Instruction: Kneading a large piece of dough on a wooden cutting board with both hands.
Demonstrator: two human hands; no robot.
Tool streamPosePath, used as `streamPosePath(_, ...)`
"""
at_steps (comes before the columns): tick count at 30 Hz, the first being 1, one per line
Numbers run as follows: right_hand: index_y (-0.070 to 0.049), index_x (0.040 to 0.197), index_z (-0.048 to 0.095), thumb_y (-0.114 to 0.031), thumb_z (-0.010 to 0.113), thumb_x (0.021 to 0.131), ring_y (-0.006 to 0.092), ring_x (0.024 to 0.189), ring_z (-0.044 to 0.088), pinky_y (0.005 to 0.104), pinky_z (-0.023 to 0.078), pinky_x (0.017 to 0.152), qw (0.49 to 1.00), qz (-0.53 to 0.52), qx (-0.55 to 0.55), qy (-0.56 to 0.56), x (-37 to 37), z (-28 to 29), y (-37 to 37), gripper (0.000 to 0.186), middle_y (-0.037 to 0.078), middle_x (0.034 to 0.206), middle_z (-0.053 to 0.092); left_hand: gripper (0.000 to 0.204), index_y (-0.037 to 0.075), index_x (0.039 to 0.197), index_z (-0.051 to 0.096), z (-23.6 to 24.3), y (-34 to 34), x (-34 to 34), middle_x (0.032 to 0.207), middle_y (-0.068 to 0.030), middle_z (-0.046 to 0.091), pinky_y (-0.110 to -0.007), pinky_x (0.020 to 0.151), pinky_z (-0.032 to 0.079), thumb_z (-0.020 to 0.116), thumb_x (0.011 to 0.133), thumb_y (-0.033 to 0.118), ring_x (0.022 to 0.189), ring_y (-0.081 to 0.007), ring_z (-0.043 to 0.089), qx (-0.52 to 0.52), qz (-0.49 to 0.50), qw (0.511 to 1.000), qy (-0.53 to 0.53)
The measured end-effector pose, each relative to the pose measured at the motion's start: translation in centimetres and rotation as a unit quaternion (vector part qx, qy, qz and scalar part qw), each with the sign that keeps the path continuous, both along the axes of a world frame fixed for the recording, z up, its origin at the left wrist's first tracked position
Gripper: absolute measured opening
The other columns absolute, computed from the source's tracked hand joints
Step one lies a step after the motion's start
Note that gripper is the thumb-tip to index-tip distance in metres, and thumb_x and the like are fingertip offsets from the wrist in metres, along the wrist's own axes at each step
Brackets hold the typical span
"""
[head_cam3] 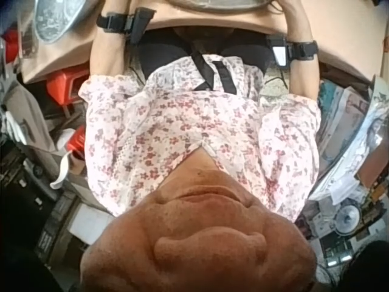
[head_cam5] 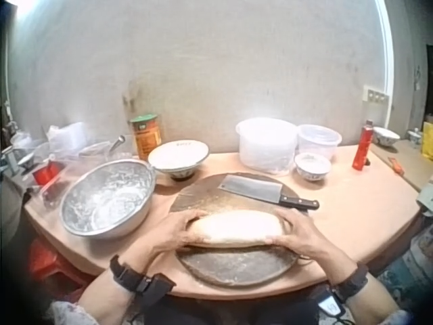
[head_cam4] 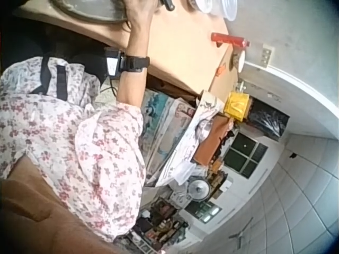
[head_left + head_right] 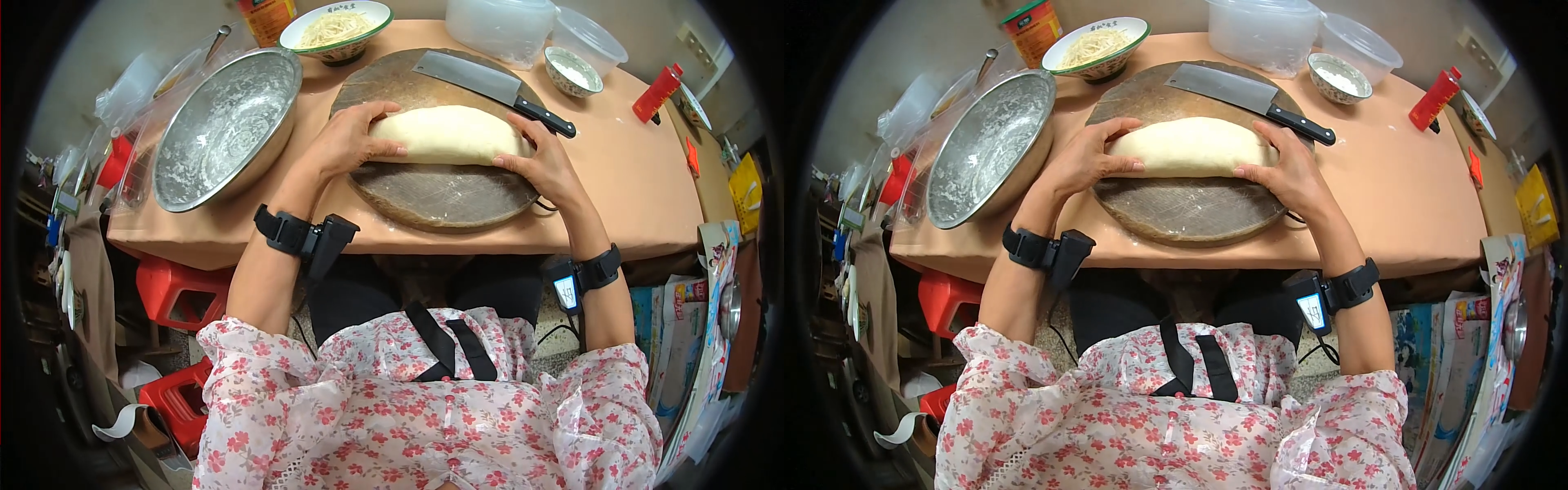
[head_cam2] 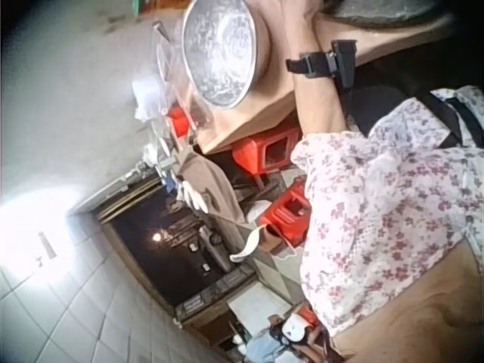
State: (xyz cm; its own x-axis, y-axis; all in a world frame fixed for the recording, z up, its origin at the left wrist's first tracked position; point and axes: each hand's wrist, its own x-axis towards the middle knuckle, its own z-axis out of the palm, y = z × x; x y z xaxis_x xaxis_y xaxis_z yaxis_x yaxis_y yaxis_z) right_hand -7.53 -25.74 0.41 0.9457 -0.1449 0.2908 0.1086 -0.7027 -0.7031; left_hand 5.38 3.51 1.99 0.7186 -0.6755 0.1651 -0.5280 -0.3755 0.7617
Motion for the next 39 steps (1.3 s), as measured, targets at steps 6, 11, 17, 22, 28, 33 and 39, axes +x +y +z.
streamPosePath(6,0.004,0.132,0.055,-0.031,0.087,0.069,0.0321,0.119,0.057,0.0377,0.043,0.101,0.998,0.015,-0.032,0.052,0.0,0.6,-0.6,0.079,0.02,0.123,0.061,0.064,-0.003,0.119,0.064,3.0,-1.0,-0.8,0.107,-0.0206,0.07,-0.037,0.089,0.05,0.087,0.068,0.029,0.104,-0.0314,0.066,0.146,-0.024,0.989,0.002)
streamPosePath(11,0.003,0.13,0.055,-0.023,0.086,0.069,0.0291,0.119,0.058,0.0355,0.043,0.102,0.992,0.037,0.052,0.107,0.3,1.4,0.1,0.073,0.02,0.123,0.063,0.059,-0.001,0.11,0.066,2.1,-0.7,-0.3,0.103,-0.0205,0.07,-0.039,0.087,0.05,0.088,0.065,0.029,0.102,-0.0335,0.066,0.129,-0.01,0.992,0.012)
streamPosePath(17,-0.005,0.127,0.056,-0.008,0.082,0.068,0.0323,0.115,0.056,0.0385,0.044,0.098,0.991,0.015,-0.107,-0.08,-1.1,1.3,1.3,0.065,0.013,0.121,0.061,0.049,0.002,0.106,0.063,1.7,-0.6,-1.9,0.097,-0.0145,0.068,-0.036,0.084,0.049,0.087,0.066,0.016,0.096,-0.0293,0.064,0.056,0.016,0.995,-0.078)
streamPosePath(22,-0.008,0.129,0.055,-0.003,0.079,0.067,0.0327,0.108,0.054,0.0412,0.044,0.094,0.958,0.023,-0.226,-0.176,-2.3,1.0,1.3,0.067,0.011,0.116,0.059,0.05,0.005,0.11,0.061,1.7,0.0,-3.6,0.096,-0.0102,0.065,-0.037,0.089,0.046,0.084,0.067,0.009,0.097,-0.0288,0.062,0.082,0.019,0.964,-0.251)
streamPosePath(28,-0.008,0.129,0.055,-0.008,0.08,0.069,0.0327,0.109,0.055,0.0422,0.043,0.094,0.959,0.015,-0.223,-0.174,-3.2,0.1,1.2,0.065,0.012,0.118,0.058,0.055,0.009,0.116,0.059,-0.2,1.2,-4.2,0.111,-0.0094,0.063,-0.043,0.1,0.036,0.084,0.068,0.018,0.11,-0.0304,0.057,0.058,0.024,0.946,-0.317)
streamPosePath(33,-0.008,0.129,0.056,-0.032,0.074,0.082,0.0336,0.118,0.054,0.0424,0.041,0.098,0.97,0.049,-0.184,-0.149,-2.5,1.3,1.9,0.057,0.015,0.127,0.057,0.07,0.008,0.135,0.05,0.8,-1.2,-4.9,0.129,-0.0147,0.057,-0.045,0.104,0.036,0.078,0.078,0.037,0.121,-0.0334,0.052,0.025,0.025,0.939,-0.342)
streamPosePath(39,-0.009,0.138,0.052,-0.051,0.049,0.098,0.0341,0.127,0.05,0.048,0.032,0.106,0.973,0.048,-0.211,-0.086,1.4,1.4,6.3,0.058,0.018,0.139,0.054,0.078,0.006,0.144,0.043,-0.6,-5.6,-3.8,0.136,-0.0168,0.054,-0.05,0.105,0.034,0.07,0.083,0.048,0.127,-0.0336,0.048,0.137,0.036,0.937,-0.318)
